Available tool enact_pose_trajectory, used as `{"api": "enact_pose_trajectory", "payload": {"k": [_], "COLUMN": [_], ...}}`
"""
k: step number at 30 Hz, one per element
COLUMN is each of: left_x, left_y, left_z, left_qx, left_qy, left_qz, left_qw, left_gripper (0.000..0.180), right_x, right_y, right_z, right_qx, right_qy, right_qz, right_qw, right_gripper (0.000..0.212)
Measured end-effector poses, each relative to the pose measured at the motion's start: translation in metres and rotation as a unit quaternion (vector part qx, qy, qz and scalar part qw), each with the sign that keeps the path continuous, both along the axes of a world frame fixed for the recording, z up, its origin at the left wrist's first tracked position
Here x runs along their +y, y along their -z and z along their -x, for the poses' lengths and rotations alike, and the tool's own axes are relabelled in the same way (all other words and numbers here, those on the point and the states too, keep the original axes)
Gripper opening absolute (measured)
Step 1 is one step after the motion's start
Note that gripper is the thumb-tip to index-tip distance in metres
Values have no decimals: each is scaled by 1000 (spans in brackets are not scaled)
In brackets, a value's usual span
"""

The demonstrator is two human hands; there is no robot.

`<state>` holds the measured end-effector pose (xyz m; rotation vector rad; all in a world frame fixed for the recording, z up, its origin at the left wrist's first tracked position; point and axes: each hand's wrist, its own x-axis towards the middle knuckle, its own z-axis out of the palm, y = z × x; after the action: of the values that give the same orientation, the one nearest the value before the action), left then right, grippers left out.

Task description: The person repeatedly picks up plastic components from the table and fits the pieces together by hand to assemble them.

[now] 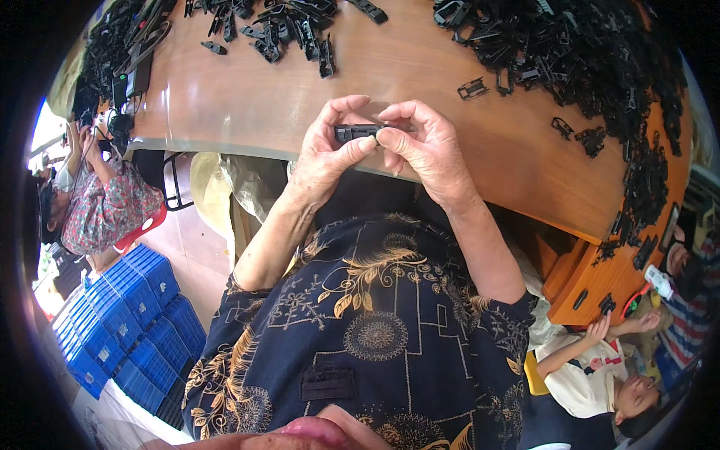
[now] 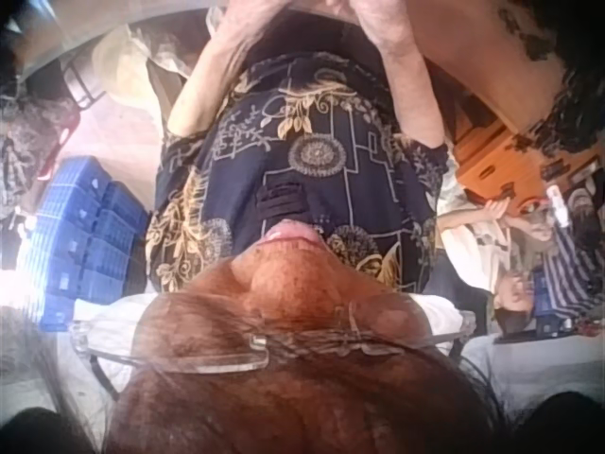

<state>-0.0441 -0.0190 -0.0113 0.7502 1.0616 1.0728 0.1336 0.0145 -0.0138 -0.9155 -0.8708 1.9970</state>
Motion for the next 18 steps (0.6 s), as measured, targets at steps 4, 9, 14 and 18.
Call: {"api": "enact_pose_trajectory", "payload": {"k": [4,9,14,18], "left_x": [-1,4,7,5], "left_y": [7,7,8,9], "left_z": [-2,-4,0,0], "left_qx": [-41,-18,-22,-67], "left_qy": [-32,-36,-18,-21], "left_qz": [10,11,23,4], "left_qw": [999,999,999,998], "left_gripper": [59,59,54,52], "right_x": [7,5,7,8], "right_y": [-3,3,6,5], "right_z": [5,5,9,11], "right_qx": [-42,-64,-78,-86], "right_qy": [-29,-10,2,-7], "right_qz": [5,-8,-8,-2], "right_qw": [999,998,997,996], "right_gripper": [15,11,9,8]}}
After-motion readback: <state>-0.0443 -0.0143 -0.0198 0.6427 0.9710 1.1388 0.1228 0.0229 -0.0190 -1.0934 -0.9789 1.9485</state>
